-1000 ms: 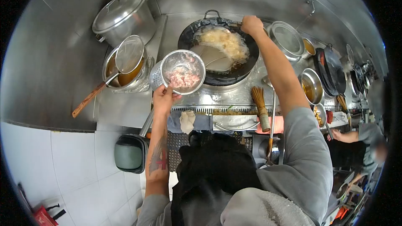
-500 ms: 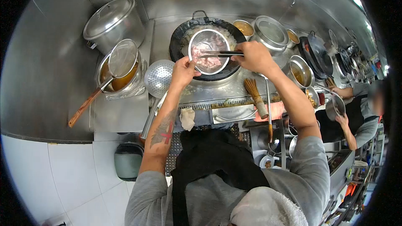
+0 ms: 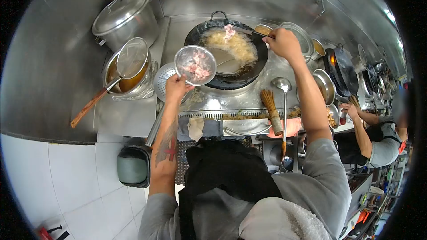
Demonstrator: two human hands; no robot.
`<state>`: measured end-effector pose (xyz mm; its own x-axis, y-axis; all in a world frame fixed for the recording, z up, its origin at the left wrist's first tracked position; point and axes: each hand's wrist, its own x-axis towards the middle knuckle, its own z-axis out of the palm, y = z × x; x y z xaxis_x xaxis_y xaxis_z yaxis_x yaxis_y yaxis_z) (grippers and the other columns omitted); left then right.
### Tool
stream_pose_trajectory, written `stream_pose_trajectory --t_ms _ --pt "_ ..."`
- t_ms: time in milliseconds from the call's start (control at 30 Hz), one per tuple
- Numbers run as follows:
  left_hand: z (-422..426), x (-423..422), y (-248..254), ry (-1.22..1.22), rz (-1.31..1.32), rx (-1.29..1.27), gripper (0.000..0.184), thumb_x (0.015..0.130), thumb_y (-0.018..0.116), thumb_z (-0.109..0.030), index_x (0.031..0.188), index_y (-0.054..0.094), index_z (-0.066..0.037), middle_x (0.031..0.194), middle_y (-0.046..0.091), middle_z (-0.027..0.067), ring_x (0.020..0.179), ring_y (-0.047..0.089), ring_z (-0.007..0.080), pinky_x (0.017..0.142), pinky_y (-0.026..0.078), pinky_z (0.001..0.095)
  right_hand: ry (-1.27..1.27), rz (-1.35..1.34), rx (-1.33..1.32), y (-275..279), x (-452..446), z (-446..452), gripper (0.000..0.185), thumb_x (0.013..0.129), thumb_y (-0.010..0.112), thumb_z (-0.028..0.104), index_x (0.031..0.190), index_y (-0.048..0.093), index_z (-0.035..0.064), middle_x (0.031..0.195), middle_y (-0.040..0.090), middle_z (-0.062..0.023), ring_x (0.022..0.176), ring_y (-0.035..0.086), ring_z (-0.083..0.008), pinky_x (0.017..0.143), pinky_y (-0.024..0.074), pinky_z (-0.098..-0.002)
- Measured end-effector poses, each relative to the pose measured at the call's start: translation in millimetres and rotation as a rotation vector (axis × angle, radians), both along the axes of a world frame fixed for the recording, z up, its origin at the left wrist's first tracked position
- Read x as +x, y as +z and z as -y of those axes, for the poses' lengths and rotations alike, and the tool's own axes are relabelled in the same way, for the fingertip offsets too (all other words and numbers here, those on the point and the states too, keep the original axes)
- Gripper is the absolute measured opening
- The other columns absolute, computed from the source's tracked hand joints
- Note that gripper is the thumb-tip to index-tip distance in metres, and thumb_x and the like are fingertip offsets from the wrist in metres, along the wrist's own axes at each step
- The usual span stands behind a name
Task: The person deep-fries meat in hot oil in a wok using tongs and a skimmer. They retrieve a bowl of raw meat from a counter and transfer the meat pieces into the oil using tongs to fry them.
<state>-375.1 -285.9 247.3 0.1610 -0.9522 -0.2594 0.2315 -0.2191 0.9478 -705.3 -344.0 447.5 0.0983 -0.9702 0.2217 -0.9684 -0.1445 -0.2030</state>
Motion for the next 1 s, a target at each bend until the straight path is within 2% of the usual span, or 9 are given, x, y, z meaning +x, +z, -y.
stream_pose_trajectory --t_ms 67,267,367,467,567,633,867,900,1000 --pt "-2 2 -4 0.019 -0.056 -0.019 0.024 0.095 0.056 -0.013 0.106 0.057 0.009 0.095 0.063 0.0174 0.073 0.068 0.0257 0.066 0.062 0.0337 -0.065 -0.112 -0.011 -24 -10 32 0.026 0.083 0.065 0.027 0.091 0.072 0.0037 0.086 0.068 -0.0203 0.084 0.067 -0.0354 0.078 0.0529 -0.0404" --pt "-10 -1 -2 0.047 -0.022 0.003 0.022 0.097 0.052 -0.013 0.101 0.06 0.007 0.086 0.062 0.0129 0.069 0.068 0.021 0.062 0.062 0.0298 -0.188 -0.274 0.086 -137 -29 134 0.026 0.078 0.067 0.025 0.099 0.07 0.0103 0.1 0.069 -0.0138 0.096 0.067 -0.0313 0.083 0.0533 -0.0403" --pt "-15 1 2 0.025 0.006 -0.002 0.021 0.097 0.052 -0.013 0.101 0.06 0.007 0.085 0.062 0.0124 0.069 0.067 0.0205 0.062 0.062 0.0299 -0.062 -0.328 -0.035 -105 -29 113 0.024 0.083 0.058 0.02 0.094 0.071 0.0034 0.094 0.071 -0.0153 0.087 0.069 -0.0339 0.078 0.0546 -0.0428" --pt "-21 -3 16 0.014 0.01 -0.015 0.021 0.097 0.052 -0.013 0.101 0.06 0.007 0.082 0.061 0.0114 0.067 0.067 0.0194 0.061 0.061 0.0297 -0.197 -0.251 -0.05 -28 -5 40 0.028 0.083 0.063 0.026 0.092 0.071 0.0012 0.091 0.07 -0.0182 0.086 0.068 -0.0354 0.079 0.0542 -0.0421" --pt "-18 -9 19 -0.028 0.021 -0.076 0.021 0.097 0.052 -0.013 0.1 0.061 0.006 0.08 0.061 0.0103 0.065 0.066 0.0175 0.059 0.06 0.0286 -0.077 -0.161 -0.022 5 13 -24 0.034 0.079 0.07 0.032 0.091 0.071 -0.0008 0.087 0.068 -0.0227 0.084 0.067 -0.0375 0.079 0.0536 -0.0421" --pt "-12 -15 18 -0.078 0.027 -0.13 0.021 0.097 0.053 -0.013 0.098 0.061 0.006 0.078 0.062 0.0092 0.062 0.064 0.0143 0.056 0.058 0.0264 0.097 -0.009 0.02 9 22 -60 0.039 0.074 0.076 0.034 0.089 0.07 -0.002 0.083 0.066 -0.0264 0.082 0.066 -0.0389 0.076 0.0533 -0.0432" --pt "-12 -35 37 -0.167 0.445 -0.312 0.018 0.094 0.056 -0.013 0.091 0.063 0.003 0.073 0.064 0.0063 0.057 0.067 0.0161 0.053 0.053 0.0262 0.058 -0.1 0.055 -23 49 -91 0.033 0.077 0.074 0.031 0.09 0.07 0.0005 0.083 0.067 -0.0236 0.084 0.066 -0.0379 0.077 0.0515 -0.0447" --pt "-2 -32 14 -0.164 0.404 -0.299 0.019 0.094 0.057 -0.013 0.088 0.062 0.004 0.071 0.064 0.0079 0.057 0.068 0.018 0.052 0.053 0.0267 0.098 -0.107 -0.041 -34 51 -88 0.034 0.074 0.074 0.029 0.073 0.067 -0.0041 0.073 0.065 -0.0255 0.076 0.067 -0.0392 0.07 0.0543 -0.0456" --pt "-12 -24 5 -0.137 0.206 -0.124 0.02 0.094 0.056 -0.013 0.088 0.061 0.005 0.07 0.063 0.0091 0.056 0.067 0.0183 0.05 0.053 0.0272 0.113 -0.09 0.021 -27 61 -98 0.034 0.074 0.074 0.03 0.073 0.067 -0.0039 0.073 0.065 -0.0264 0.074 0.067 -0.0394 0.068 0.0542 -0.0465"
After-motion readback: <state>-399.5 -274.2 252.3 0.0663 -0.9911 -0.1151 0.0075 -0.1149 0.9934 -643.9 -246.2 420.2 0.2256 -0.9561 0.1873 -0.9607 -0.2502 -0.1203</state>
